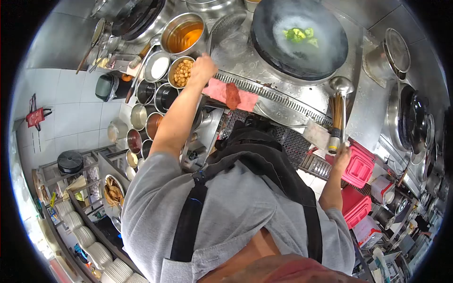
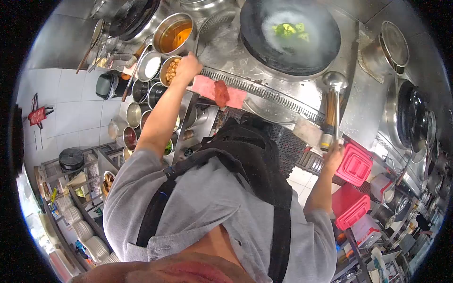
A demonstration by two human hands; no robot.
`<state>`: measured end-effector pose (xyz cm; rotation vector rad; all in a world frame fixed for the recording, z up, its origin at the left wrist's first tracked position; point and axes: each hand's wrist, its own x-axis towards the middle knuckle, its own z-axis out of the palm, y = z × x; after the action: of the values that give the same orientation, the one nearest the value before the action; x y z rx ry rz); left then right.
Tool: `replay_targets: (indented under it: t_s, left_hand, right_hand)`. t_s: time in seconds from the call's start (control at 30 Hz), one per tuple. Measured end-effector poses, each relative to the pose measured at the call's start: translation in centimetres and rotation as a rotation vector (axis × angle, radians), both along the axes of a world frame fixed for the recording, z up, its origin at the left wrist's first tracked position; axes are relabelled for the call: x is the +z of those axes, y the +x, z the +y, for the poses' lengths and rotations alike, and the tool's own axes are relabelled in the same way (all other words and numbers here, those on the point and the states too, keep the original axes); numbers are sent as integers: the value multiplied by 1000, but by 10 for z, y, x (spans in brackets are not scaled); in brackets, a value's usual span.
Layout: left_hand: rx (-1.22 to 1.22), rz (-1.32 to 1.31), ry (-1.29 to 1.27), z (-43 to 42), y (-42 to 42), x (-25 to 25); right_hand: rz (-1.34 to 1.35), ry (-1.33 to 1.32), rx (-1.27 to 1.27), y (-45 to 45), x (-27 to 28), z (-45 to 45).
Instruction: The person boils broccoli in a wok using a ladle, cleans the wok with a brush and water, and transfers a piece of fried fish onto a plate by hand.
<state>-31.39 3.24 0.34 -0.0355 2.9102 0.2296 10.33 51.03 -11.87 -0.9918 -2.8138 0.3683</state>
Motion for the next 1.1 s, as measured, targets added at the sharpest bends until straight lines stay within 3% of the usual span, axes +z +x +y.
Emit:
replay_targets:
  t_s: [0.03,0.17,0.27,0.37,0.43,0.6,0.7,0.77,0.87,0.93,0.97,1.0,1.03,1.1]
  left_hand:
    - [-2,30,4,0,-13,-2]
    - [-88,-78,53,-10,-43,3]
    - [115,-311,529,-31,-50,1]
    - [249,-516,915,-49,-58,-6]
    - [244,-520,918,-54,-58,-6]
    - [293,-530,925,-58,-50,6]
    - [293,-555,939,-63,-52,6]
    - [242,-589,919,-64,-53,6]
    - [249,-565,930,-61,-48,16]
    - [207,-554,863,-67,-45,2]
    - [200,-563,868,-73,-40,-7]
    - [22,-411,677,-78,-28,-13]
    - [-151,-246,486,-81,-20,-12]
    - [42,-453,645,-84,5,13]
  right_hand:
    - [76,61,111,-9,0,0]
    - [-115,-53,0,-36,-28,-13]
    - [-204,-64,-12,-57,-26,-14]
    - [-285,-140,-48,-100,38,-52]
    - [-434,-227,168,-130,73,-80]
    - [-405,-433,503,-231,111,-164]
    - [-261,-346,850,-303,102,-238]
    - [-112,-349,967,-341,42,-265]
    - [-245,-198,1025,-359,52,-293]
    - [-292,-196,1041,-335,29,-244]
    - [-439,-234,892,-314,74,-223]
    - [-540,-96,971,-282,69,-175]
    - [-607,-69,839,-252,82,-141]
    - [-742,-5,574,-193,109,-75]
